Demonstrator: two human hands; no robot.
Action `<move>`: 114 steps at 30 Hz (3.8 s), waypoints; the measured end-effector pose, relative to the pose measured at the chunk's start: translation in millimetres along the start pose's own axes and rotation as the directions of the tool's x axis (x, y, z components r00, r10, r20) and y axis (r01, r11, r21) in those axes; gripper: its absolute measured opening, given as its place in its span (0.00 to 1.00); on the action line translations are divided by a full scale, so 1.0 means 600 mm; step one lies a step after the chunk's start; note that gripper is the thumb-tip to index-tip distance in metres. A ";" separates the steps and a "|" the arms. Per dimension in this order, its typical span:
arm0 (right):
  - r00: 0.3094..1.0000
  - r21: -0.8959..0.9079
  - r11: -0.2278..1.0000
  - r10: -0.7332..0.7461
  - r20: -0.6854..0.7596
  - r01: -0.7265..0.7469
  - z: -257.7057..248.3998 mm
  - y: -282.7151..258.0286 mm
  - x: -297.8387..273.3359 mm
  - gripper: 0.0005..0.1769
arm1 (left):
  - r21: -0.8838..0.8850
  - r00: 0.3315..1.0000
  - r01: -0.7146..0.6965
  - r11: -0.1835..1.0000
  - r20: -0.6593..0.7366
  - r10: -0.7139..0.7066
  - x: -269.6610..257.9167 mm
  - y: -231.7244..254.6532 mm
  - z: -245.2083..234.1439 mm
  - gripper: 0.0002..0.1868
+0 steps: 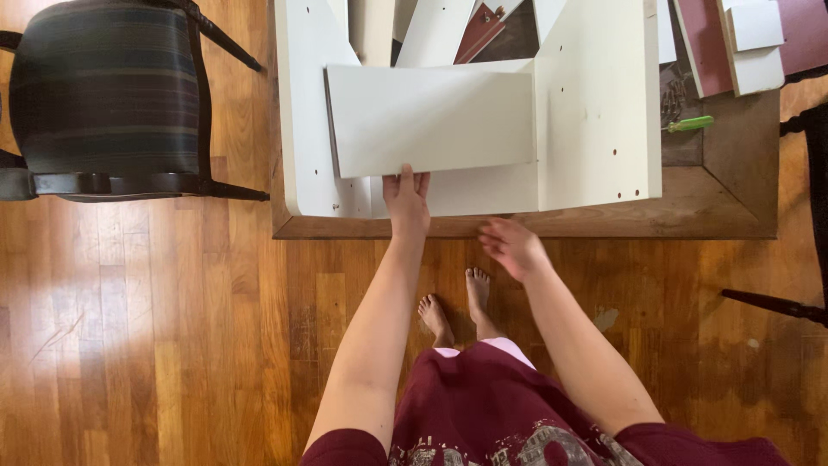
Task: The person assembles a small wooden table by screwing four legs onto a tabletop using a screwdriver. They then flip the table upright and place a white shelf panel inside the frame.
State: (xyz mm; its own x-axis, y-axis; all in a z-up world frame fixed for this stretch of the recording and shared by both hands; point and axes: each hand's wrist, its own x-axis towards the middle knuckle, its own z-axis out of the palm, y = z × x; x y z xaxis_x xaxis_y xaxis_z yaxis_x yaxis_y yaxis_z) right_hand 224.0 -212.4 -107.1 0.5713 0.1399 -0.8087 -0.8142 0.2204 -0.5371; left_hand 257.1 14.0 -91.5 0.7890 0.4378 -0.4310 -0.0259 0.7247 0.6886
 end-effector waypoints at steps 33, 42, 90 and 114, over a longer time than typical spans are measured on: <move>0.954 0.313 0.937 -0.223 0.199 0.154 -0.024 -0.009 -0.081 0.23 | -0.108 0.985 0.155 0.982 -0.057 -0.162 -0.052 -0.073 -0.113 0.20; 0.965 0.336 0.934 -0.191 0.181 0.122 0.006 0.013 -0.099 0.16 | -0.103 0.954 0.278 0.955 -0.089 -0.287 -0.076 -0.101 -0.188 0.14; 0.987 0.437 0.895 -0.138 0.080 0.090 0.025 0.002 -0.094 0.16 | -0.070 0.969 0.247 0.967 0.005 -0.247 -0.107 -0.031 -0.138 0.12; 0.980 0.515 0.855 -0.146 0.133 0.058 0.031 0.095 -0.118 0.12 | -0.080 0.958 0.288 0.954 0.020 -0.287 -0.179 -0.042 -0.201 0.11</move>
State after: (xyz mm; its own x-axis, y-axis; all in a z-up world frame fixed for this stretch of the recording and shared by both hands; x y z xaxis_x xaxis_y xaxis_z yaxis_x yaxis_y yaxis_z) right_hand 139.1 -191.8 -76.1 0.6930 0.2330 -0.6823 -0.6102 0.6936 -0.3828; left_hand 98.7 13.0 -133.0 0.7754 0.2005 -0.5988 0.1535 0.8600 0.4867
